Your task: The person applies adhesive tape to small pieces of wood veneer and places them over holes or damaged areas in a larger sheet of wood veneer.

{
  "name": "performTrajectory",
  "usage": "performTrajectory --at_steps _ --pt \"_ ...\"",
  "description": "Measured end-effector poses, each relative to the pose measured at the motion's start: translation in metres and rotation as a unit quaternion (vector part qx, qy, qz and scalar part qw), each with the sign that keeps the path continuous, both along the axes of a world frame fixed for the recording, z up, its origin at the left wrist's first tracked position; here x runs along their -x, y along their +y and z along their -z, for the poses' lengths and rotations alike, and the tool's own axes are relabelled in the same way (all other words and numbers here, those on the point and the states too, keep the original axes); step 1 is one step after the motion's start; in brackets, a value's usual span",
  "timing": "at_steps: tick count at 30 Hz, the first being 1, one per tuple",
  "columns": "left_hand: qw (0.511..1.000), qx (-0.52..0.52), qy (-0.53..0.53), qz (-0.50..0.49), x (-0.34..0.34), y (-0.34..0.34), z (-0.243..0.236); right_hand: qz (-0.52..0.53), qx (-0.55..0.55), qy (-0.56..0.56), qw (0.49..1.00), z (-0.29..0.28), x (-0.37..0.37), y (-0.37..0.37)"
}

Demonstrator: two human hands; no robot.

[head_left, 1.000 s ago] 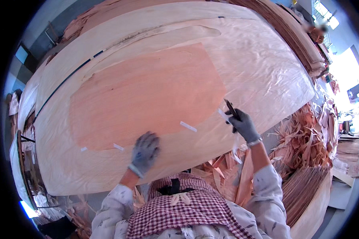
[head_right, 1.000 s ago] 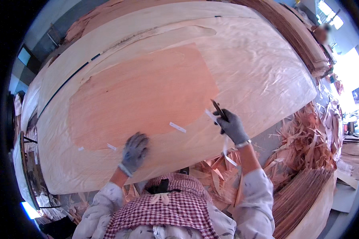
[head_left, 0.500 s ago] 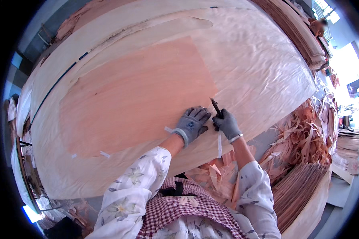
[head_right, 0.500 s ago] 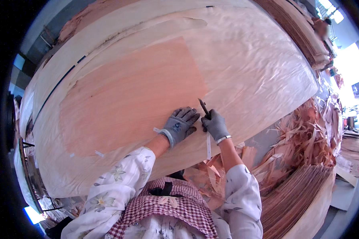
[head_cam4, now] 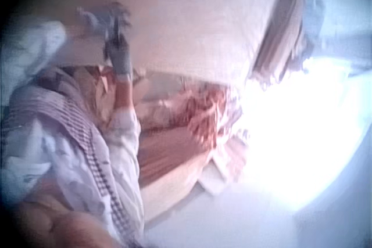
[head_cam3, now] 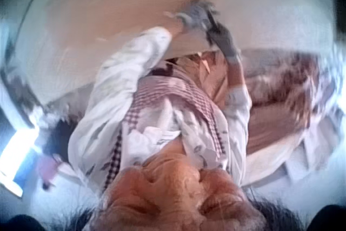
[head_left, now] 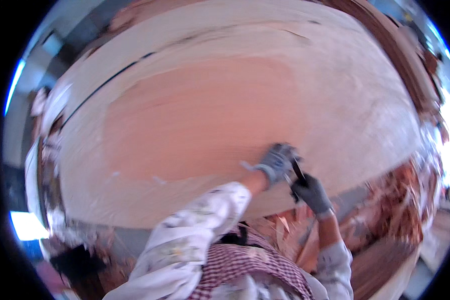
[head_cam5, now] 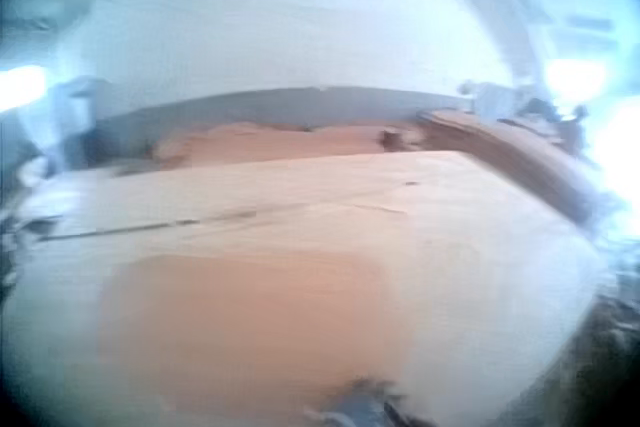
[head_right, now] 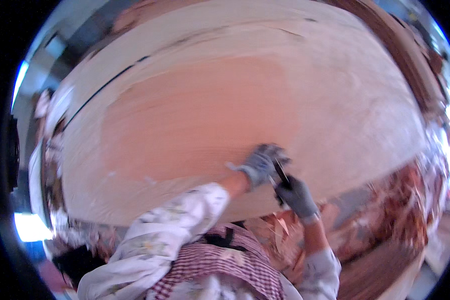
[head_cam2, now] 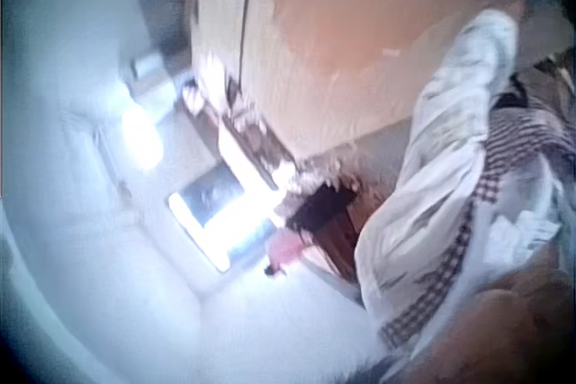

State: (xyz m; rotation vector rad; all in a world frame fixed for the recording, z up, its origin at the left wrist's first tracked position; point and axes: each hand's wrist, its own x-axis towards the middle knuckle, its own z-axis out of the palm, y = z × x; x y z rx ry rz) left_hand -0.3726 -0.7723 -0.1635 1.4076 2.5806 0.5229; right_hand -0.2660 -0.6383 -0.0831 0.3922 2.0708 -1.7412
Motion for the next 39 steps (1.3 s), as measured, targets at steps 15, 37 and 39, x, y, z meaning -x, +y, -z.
performTrajectory --at_steps 15,37,39 --pt "0.975 -0.102 0.043 -0.192 -0.098 -0.223 -0.043 -0.066 0.015 -0.096 0.993 -0.113 -0.082 0.044" --pt "0.816 -0.018 0.139 -0.560 -0.067 -0.546 -0.030 -0.478 -0.234 0.123 0.838 -0.049 0.062 -0.236" --pt "0.816 -0.009 0.120 -0.566 -0.070 -0.547 -0.026 -0.476 -0.222 0.281 0.803 -0.051 0.113 -0.294"
